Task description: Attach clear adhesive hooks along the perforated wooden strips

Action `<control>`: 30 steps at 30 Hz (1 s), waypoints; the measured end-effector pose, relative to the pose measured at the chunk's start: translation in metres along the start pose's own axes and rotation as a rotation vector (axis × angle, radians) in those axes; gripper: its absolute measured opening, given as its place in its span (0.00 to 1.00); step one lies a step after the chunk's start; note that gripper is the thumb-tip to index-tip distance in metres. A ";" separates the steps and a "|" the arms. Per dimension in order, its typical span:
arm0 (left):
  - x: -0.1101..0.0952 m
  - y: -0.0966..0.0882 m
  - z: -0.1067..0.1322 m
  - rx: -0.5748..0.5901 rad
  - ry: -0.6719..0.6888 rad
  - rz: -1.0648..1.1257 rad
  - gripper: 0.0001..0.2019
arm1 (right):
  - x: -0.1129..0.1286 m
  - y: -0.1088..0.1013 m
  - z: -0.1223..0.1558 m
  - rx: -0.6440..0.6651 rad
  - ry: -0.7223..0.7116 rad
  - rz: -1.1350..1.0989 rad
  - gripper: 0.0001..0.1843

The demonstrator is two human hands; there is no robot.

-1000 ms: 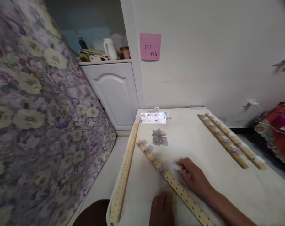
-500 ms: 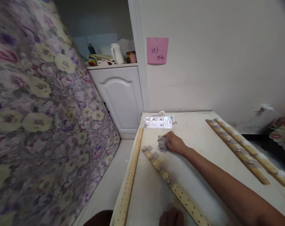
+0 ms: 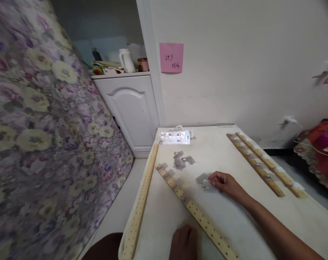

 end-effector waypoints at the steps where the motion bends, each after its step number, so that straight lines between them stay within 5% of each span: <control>1: -0.001 -0.001 -0.001 0.028 0.017 -0.007 0.17 | -0.003 -0.002 0.007 -0.042 0.006 0.018 0.12; 7: -0.010 -0.017 -0.008 0.082 0.063 0.009 0.19 | -0.010 -0.008 0.039 -0.290 -0.031 0.276 0.12; 12: -0.017 -0.026 -0.010 0.073 0.044 0.020 0.20 | -0.018 -0.010 0.056 -0.328 0.038 0.316 0.08; 20: -0.023 -0.032 -0.012 0.061 0.022 0.033 0.18 | 0.018 -0.025 0.068 -0.426 -0.125 0.600 0.16; 26: -0.025 -0.037 -0.014 0.031 0.036 0.042 0.17 | 0.017 -0.024 0.072 -0.435 -0.273 0.553 0.16; 30: -0.026 -0.038 -0.014 0.002 0.053 0.022 0.17 | 0.009 -0.033 0.074 -0.473 -0.244 0.496 0.16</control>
Point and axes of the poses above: each hand's wrist, its own z-axis away from the middle knuckle, its own y-axis out of the palm, x = y × z, the point moved 6 cm from there along -z, towards the middle knuckle, and after that the axes turned 10 degrees about x, right-handed, at the moved point
